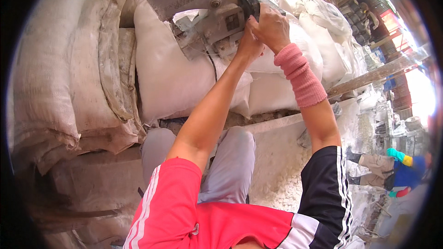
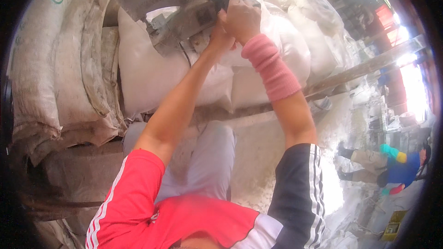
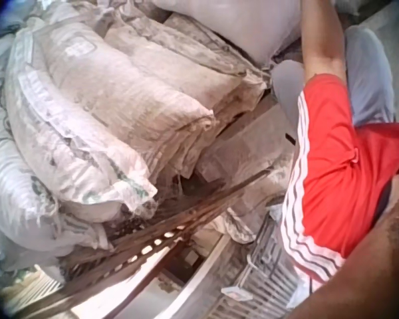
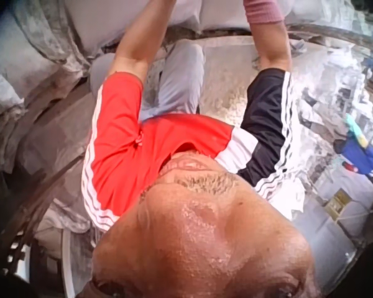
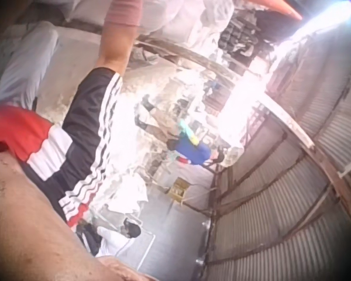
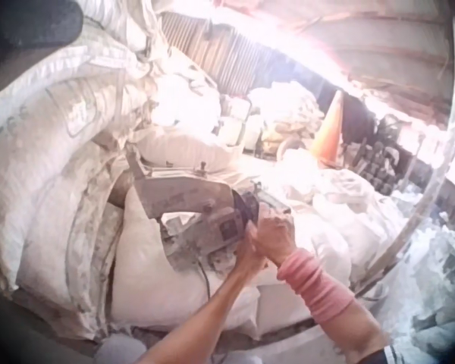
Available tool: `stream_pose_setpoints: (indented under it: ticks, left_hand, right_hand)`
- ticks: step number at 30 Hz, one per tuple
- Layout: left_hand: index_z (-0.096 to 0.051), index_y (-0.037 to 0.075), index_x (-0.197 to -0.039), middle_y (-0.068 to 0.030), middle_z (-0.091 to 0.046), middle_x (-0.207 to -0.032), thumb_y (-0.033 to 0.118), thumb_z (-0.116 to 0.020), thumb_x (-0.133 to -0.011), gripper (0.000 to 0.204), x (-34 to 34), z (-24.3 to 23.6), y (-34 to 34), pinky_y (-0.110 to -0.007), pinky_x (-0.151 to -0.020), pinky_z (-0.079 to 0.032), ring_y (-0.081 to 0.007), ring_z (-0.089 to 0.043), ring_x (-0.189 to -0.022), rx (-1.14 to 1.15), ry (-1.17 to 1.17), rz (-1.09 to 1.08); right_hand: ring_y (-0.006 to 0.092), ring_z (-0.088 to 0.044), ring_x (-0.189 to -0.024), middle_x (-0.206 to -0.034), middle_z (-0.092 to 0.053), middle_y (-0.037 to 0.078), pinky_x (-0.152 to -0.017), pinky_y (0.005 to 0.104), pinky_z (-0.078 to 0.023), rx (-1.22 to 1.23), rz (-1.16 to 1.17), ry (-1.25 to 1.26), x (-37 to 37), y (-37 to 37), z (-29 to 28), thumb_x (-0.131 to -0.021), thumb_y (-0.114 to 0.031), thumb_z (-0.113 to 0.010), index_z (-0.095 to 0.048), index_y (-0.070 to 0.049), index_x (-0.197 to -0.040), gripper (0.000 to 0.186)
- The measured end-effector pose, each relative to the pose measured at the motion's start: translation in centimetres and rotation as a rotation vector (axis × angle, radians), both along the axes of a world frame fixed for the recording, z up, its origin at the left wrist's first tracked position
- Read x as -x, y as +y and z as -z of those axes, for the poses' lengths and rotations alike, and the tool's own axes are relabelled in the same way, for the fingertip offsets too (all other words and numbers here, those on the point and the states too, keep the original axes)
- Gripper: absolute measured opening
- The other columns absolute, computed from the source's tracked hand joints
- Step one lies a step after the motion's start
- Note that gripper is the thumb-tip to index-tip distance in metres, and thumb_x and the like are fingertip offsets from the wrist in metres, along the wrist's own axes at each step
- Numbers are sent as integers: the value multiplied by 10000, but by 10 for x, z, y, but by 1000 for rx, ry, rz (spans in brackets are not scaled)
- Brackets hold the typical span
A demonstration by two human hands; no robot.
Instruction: The person threads an industrial handheld sewing machine and checks the needle mechanism while sitting among large white sacks.
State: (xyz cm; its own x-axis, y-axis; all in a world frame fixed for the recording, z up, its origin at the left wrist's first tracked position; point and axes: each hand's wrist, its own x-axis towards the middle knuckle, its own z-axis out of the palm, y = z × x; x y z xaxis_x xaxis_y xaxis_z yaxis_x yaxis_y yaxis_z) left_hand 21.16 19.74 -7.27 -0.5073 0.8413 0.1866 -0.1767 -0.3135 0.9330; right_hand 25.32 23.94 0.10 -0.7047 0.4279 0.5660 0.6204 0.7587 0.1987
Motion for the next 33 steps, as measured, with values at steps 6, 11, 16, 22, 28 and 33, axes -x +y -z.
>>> stream_pose_setpoints:
  ticks: [6,11,16,22,28,33]
  left_hand:
    - [-302,51,-1307,-98,-530,-1054,193,-599,-876,543,40,38,56,-292,-627,-488,-138,-562,-812,-453,-289,81]
    - [-354,66,-1296,-47,-505,-1123,165,-582,-899,469,-6,13,23,-273,-838,-449,-121,-498,-1027,-371,-310,100]
    - [-370,70,-1289,-36,-493,-1170,157,-582,-901,451,-1,6,12,-273,-864,-446,-112,-502,-1039,-403,-321,94]
    - [-383,76,-1278,-41,-509,-1159,175,-618,-880,472,-11,3,15,-278,-865,-455,-109,-514,-1055,-400,-577,216]
    - [-328,68,-1329,-95,-518,-1192,221,-664,-837,615,-11,22,20,-315,-853,-476,-182,-546,-1078,-354,-449,152]
    - [-223,35,-1388,-262,-447,-1287,241,-638,-831,725,-17,22,24,-395,-901,-452,-382,-515,-1152,-117,278,-319]
  right_hand:
    - [295,-625,-888,-848,-667,115,-767,453,-447,-6,-34,118,34,-29,-4,-813,-333,-614,-575,-32,-922,323]
    - [294,-626,-888,-849,-668,114,-760,454,-445,-43,65,106,12,-11,4,-815,-336,-619,-571,-37,-924,322]
    - [302,-636,-848,-815,-668,119,-725,450,-485,12,101,104,24,-19,-1,-827,-355,-618,-582,-30,-895,334]
    - [343,-661,-716,-755,-668,148,-635,436,-526,10,185,88,26,-20,-8,-832,-371,-617,-595,-27,-865,347]
    - [350,-663,-703,-753,-662,165,-627,439,-529,9,171,34,27,-18,-10,-838,-363,-610,-583,-22,-889,346]
    - [338,-648,-733,-771,-654,166,-644,443,-519,-26,33,92,7,-13,4,-833,-309,-600,-544,-20,-934,312]
